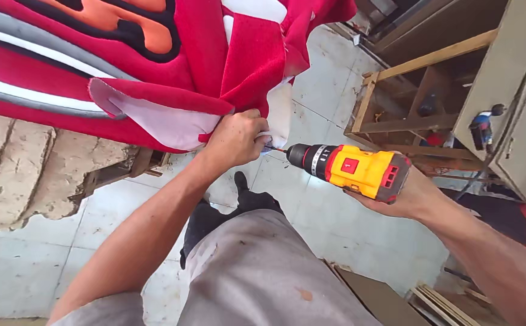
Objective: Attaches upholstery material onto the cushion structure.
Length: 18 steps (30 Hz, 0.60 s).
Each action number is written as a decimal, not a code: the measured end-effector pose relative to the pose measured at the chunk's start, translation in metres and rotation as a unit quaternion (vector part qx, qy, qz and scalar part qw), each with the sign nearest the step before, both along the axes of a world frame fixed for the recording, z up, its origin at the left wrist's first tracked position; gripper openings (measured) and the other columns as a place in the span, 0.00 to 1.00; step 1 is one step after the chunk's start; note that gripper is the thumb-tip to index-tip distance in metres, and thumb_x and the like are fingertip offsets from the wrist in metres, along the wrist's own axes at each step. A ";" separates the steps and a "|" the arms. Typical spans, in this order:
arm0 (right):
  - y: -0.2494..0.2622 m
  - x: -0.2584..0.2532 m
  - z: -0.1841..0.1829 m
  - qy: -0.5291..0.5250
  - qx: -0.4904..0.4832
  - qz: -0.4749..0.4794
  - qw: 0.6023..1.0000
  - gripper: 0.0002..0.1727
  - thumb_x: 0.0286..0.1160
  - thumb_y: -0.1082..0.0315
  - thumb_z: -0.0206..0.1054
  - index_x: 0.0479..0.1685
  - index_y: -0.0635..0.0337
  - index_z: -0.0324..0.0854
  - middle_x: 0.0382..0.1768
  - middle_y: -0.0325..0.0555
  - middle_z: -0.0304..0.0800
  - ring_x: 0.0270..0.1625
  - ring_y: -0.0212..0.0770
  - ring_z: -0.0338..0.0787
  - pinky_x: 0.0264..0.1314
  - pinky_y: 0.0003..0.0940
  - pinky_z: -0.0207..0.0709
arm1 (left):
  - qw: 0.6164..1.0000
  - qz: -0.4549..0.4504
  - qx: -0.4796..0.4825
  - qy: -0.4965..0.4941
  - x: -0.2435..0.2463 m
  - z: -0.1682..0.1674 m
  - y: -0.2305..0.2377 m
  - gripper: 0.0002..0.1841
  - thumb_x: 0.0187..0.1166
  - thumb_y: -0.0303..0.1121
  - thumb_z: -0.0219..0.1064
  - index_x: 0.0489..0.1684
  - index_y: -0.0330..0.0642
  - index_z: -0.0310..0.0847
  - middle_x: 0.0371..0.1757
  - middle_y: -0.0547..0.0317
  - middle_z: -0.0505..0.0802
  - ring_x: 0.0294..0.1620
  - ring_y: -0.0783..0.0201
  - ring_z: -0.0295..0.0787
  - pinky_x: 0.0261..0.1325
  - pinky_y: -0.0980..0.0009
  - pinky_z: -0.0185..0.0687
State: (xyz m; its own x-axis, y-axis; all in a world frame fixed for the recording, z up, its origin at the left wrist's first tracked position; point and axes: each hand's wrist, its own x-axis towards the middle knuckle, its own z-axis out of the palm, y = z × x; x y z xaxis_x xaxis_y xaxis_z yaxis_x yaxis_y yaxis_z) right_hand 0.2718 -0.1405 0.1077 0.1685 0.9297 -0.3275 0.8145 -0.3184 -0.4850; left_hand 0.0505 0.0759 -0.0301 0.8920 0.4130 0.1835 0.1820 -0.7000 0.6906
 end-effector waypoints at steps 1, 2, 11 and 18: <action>0.001 0.001 -0.001 -0.001 -0.003 0.005 1.000 0.21 0.54 0.46 0.74 0.42 0.50 0.89 0.37 0.32 0.92 0.44 0.19 0.89 0.48 0.25 0.82 | 1.000 -0.001 0.000 0.001 0.000 0.000 0.000 0.08 0.74 0.35 0.72 0.39 0.40 0.92 0.36 0.52 0.90 0.33 0.55 0.89 0.36 0.54 0.85; 0.003 0.001 -0.003 -0.004 -0.002 0.010 1.000 0.20 0.54 0.46 0.74 0.41 0.50 0.89 0.36 0.33 0.92 0.43 0.21 0.90 0.47 0.27 0.83 | 1.000 -0.002 -0.001 0.003 0.000 0.001 0.001 0.08 0.74 0.36 0.72 0.39 0.40 0.92 0.36 0.52 0.90 0.33 0.55 0.89 0.36 0.54 0.86; 0.012 0.001 -0.007 0.005 -0.017 0.005 1.000 0.20 0.52 0.45 0.74 0.39 0.47 0.89 0.35 0.30 0.92 0.42 0.20 0.89 0.44 0.29 0.82 | 1.000 -0.003 -0.012 0.003 0.002 -0.002 0.003 0.08 0.73 0.36 0.73 0.37 0.40 0.92 0.35 0.54 0.90 0.32 0.57 0.89 0.36 0.55 0.86; 0.019 -0.003 -0.007 -0.022 -0.027 0.014 0.999 0.18 0.51 0.45 0.73 0.33 0.47 0.88 0.30 0.32 0.90 0.38 0.26 0.90 0.38 0.36 0.81 | 1.000 -0.007 -0.008 0.004 0.001 -0.002 0.002 0.09 0.73 0.36 0.73 0.38 0.40 0.92 0.35 0.53 0.90 0.34 0.56 0.89 0.38 0.54 0.87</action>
State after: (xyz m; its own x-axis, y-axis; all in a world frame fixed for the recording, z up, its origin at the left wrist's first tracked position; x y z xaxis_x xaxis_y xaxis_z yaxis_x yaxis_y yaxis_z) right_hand 0.2691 -0.1216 0.1010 0.1573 0.9156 -0.3700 0.8436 -0.3194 -0.4316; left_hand 0.0518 0.0784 -0.0323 0.8996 0.4027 0.1692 0.1776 -0.6910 0.7007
